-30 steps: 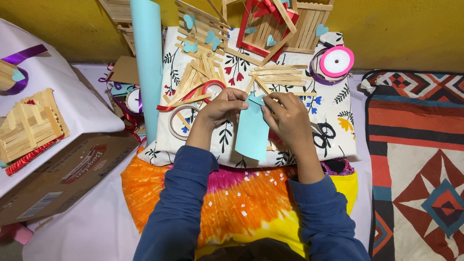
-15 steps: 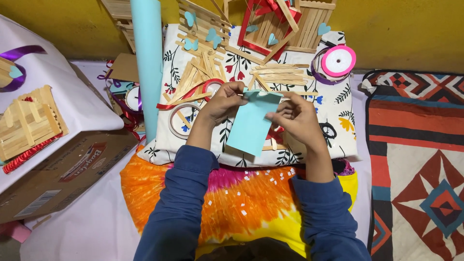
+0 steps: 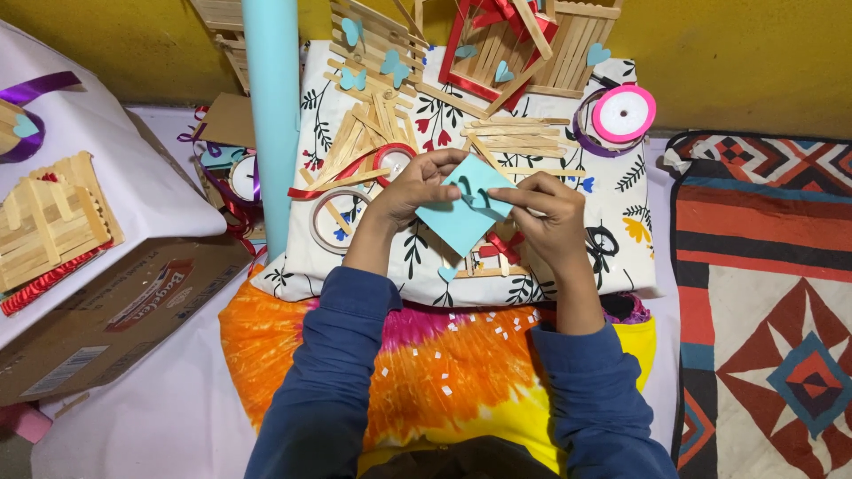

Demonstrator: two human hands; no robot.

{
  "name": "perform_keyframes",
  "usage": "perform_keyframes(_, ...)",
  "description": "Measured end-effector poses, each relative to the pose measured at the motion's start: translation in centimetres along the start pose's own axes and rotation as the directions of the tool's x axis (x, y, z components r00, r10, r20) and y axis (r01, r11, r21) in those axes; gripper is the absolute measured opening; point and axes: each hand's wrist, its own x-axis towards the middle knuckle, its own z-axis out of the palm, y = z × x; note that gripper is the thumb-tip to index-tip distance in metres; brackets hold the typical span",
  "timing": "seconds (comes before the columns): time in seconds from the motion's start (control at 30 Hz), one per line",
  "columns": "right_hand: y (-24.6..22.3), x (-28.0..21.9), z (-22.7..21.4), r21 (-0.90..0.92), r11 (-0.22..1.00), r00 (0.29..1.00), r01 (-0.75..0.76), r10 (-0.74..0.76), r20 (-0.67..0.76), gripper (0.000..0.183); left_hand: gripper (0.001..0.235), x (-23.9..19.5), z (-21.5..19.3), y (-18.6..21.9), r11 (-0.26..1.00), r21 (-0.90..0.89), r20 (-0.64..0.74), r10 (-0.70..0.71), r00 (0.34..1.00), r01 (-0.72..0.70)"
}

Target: Decorating a popsicle stick house by placing small heart ornaments and cutting/attaching blue paper.

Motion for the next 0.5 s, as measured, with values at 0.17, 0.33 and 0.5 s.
perform_keyframes(0.17, 0.0, 0.1, 0.3, 0.086, 0.994, 0.997, -0.065, 0.060, 0.056, 0.036, 0.054, -0.3, 1.2, 1.0, 0.999, 0.041, -0.027, -0.028, 0.999, 0.029)
perform_keyframes(0.33, -1.3, 0.0, -0.1, 0.447, 0.805, 0.920, -0.391, 0.339, 0.196, 0.037, 0.044, 0.1, 0.5, 0.0, 0.996, 0.079, -0.052, -0.024, 0.998, 0.028)
perform_keyframes(0.5, -1.5, -0.3, 0.6, 0.534, 0.672, 0.840, -0.513, 0.522, 0.150, 0.026, 0.049, -0.3, 1.9, 1.7, 0.995, 0.096, -0.029, -0.035, 0.999, 0.038)
